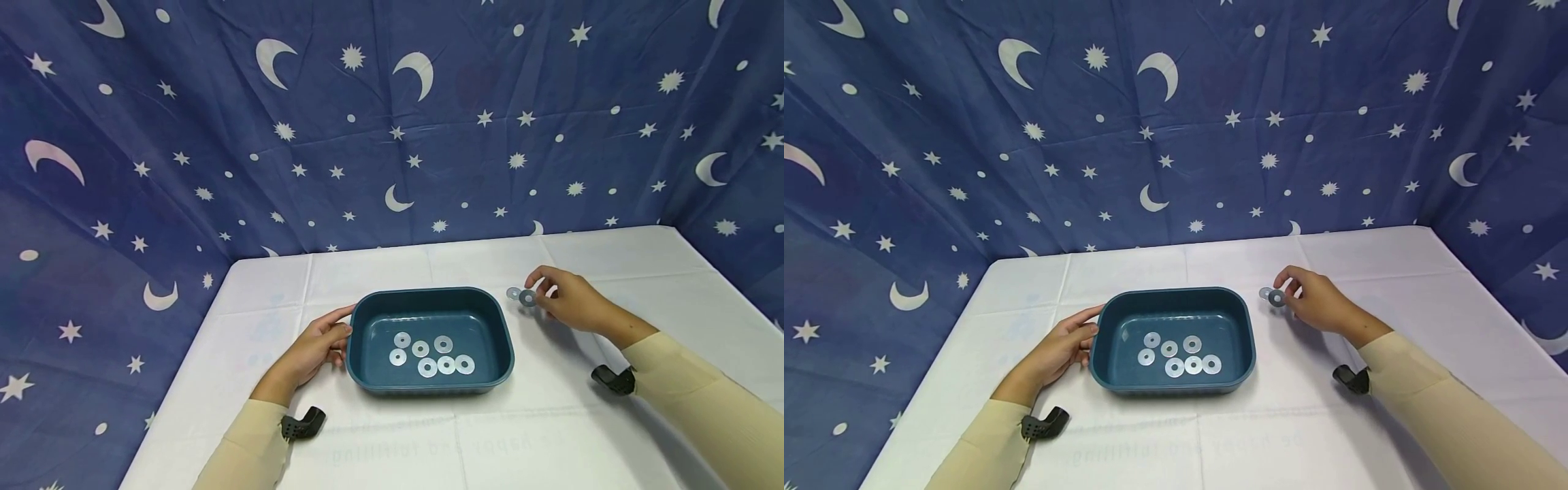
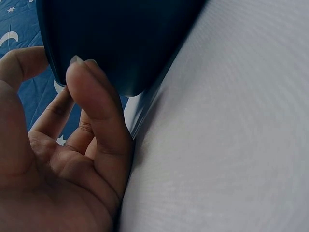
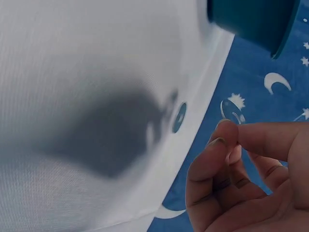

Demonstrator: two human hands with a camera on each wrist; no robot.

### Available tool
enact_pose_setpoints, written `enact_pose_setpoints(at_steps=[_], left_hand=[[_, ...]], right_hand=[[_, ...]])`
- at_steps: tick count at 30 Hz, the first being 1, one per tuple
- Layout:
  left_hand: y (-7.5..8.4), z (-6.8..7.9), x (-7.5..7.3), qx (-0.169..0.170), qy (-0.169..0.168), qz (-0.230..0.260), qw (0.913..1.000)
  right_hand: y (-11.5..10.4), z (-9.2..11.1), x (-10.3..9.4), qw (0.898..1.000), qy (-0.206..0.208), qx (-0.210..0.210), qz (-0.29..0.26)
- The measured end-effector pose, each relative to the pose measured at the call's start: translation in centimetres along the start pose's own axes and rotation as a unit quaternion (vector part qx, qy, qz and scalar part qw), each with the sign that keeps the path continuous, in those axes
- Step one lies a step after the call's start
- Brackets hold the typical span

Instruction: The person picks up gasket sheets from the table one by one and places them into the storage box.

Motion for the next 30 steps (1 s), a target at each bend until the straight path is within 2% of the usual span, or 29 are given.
enact_pose_setpoints(at_steps=[9,16,30], left_hand=[[-0.2,0.1,0.0,-0.001,0.002,-0.001,1.0],[-0.1,0.0,0.0,0.003,0.002,-0.002,1.0],[0.0,-0.1,0.0,0.0,0.002,0.001,1.0]], right_hand=[[-1.9,1.0,0.5,0.999,-0.006,-0.018,-0.045],[-3.7,1.6,0.2,0.997,0.01,-0.051,-0.063],[-7.2,1.9,0.5,0.994,0.015,-0.088,-0.06]])
Point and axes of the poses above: each hand's wrist, its own z-axis away from the middle knuckle, its own x-axis out of the palm, y = z × x, the point moved 10 cm from there along -z, towards the middle knuckle, and after that the axes turned 8 degrees about -y, right-handed, at the moved point
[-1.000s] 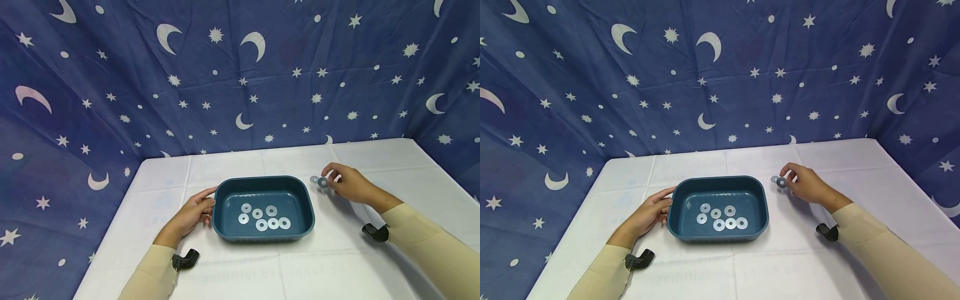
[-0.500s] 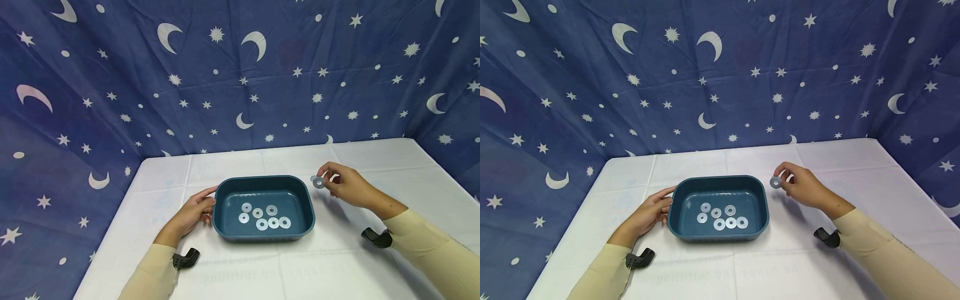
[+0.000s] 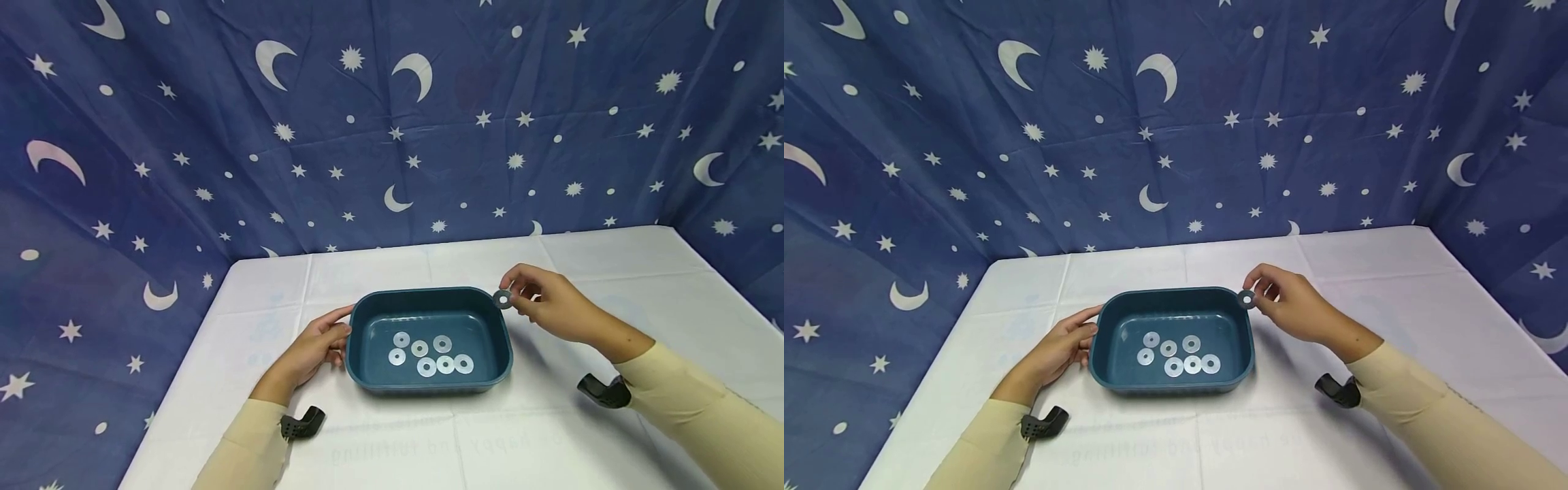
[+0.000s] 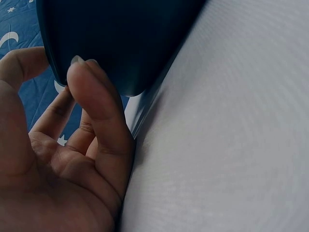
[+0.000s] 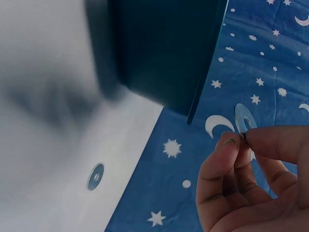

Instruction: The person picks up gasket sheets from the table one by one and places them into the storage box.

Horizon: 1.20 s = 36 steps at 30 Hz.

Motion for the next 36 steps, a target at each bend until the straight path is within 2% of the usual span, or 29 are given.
enact_pose_setpoints(at_steps=[13,25,36], left_hand=[[-0.1,0.0,0.0,0.0,-0.002,0.0,1.0],[0.0,0.0,0.0,-0.002,-0.003,0.004,1.0],[-0.1,0.0,-0.1,-0.001,-0.003,0.002,1.0]], right_hand=[[-2.6,-1.0,1.9,0.997,-0.007,-0.072,0.039],[-3.1,-2.8,5.2,0.994,-0.075,-0.077,0.031],[-3.1,-3.5,7.0,0.988,-0.121,-0.081,0.057]])
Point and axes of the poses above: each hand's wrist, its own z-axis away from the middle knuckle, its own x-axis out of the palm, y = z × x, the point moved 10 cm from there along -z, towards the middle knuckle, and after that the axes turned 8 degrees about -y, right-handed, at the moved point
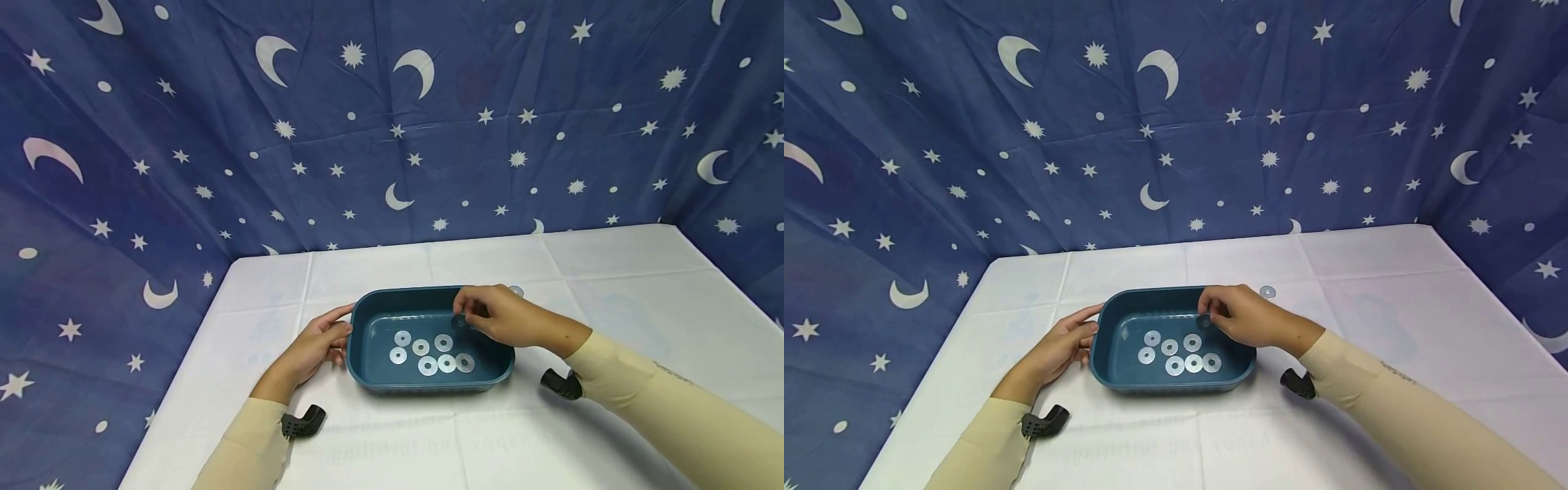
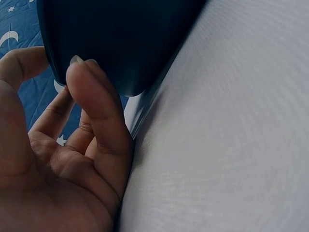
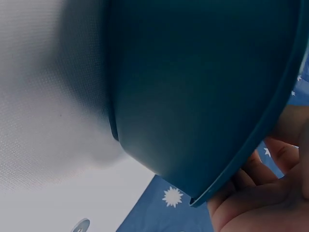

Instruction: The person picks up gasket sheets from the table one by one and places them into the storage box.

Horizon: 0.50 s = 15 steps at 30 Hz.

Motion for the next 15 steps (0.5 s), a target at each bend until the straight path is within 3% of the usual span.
enact_pose_setpoints(at_steps=[15], left_hand=[[-0.1,0.0,0.0,0.0,0.0,-0.004,1.0]], right_hand=[[0.1,-1.0,1.4,0.996,-0.059,0.002,0.064]])
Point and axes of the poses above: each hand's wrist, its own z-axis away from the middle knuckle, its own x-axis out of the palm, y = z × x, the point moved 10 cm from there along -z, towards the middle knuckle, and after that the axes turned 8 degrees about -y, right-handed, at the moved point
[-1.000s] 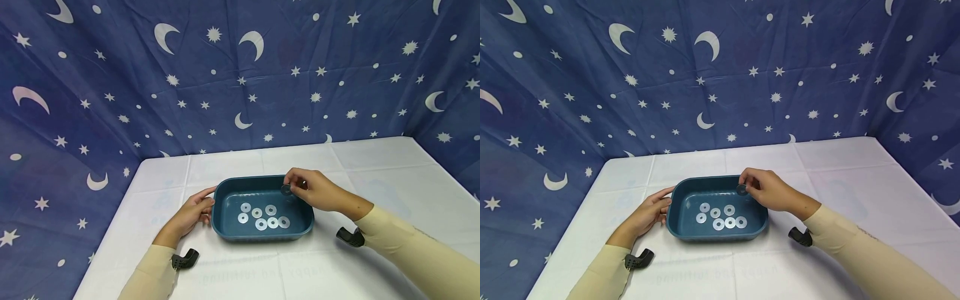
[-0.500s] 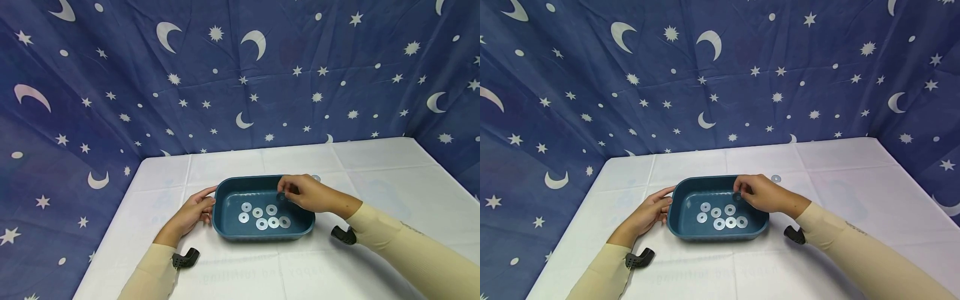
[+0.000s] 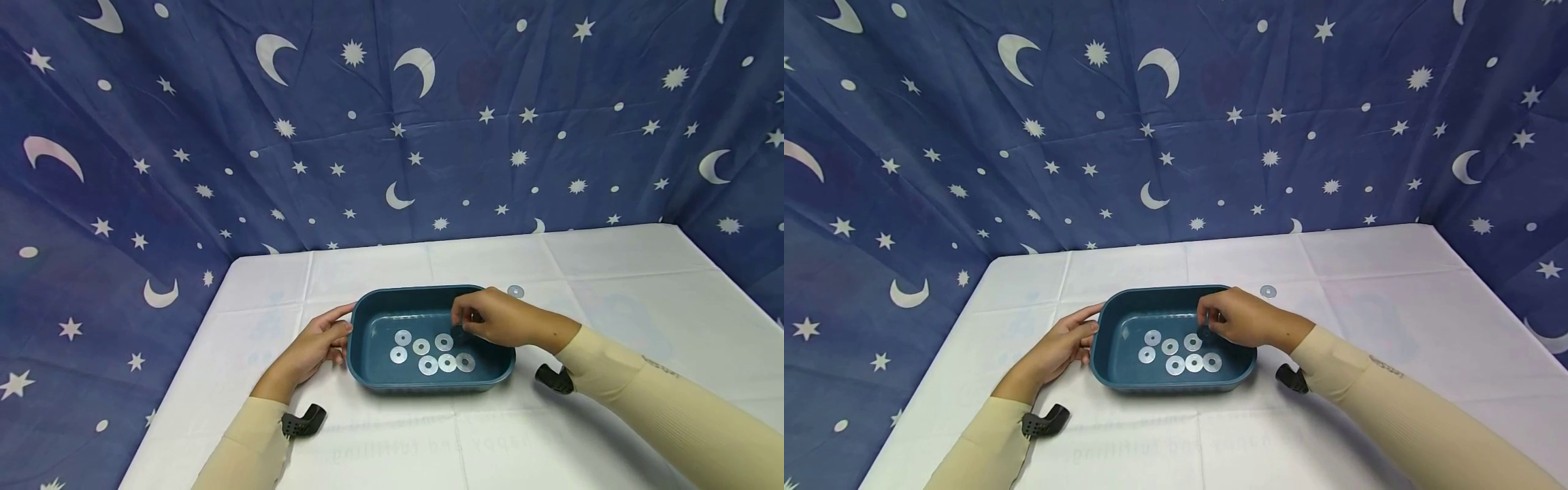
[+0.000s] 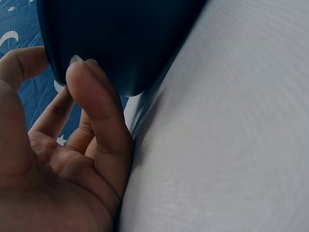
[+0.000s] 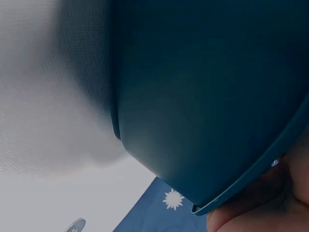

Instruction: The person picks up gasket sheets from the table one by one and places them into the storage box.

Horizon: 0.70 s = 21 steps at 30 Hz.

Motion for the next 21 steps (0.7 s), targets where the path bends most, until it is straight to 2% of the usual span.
enact_pose_setpoints(at_steps=[11,21], left_hand=[[0.1,0.0,0.0,0.002,-0.001,0.0,1.0],[0.0,0.0,0.0,0.0,0.0,0.002,1.0]], right_hand=[[0.1,-0.3,1.0,0.996,-0.04,0.043,0.071],[0.0,-0.4,1.2,0.992,-0.018,0.039,0.12]])
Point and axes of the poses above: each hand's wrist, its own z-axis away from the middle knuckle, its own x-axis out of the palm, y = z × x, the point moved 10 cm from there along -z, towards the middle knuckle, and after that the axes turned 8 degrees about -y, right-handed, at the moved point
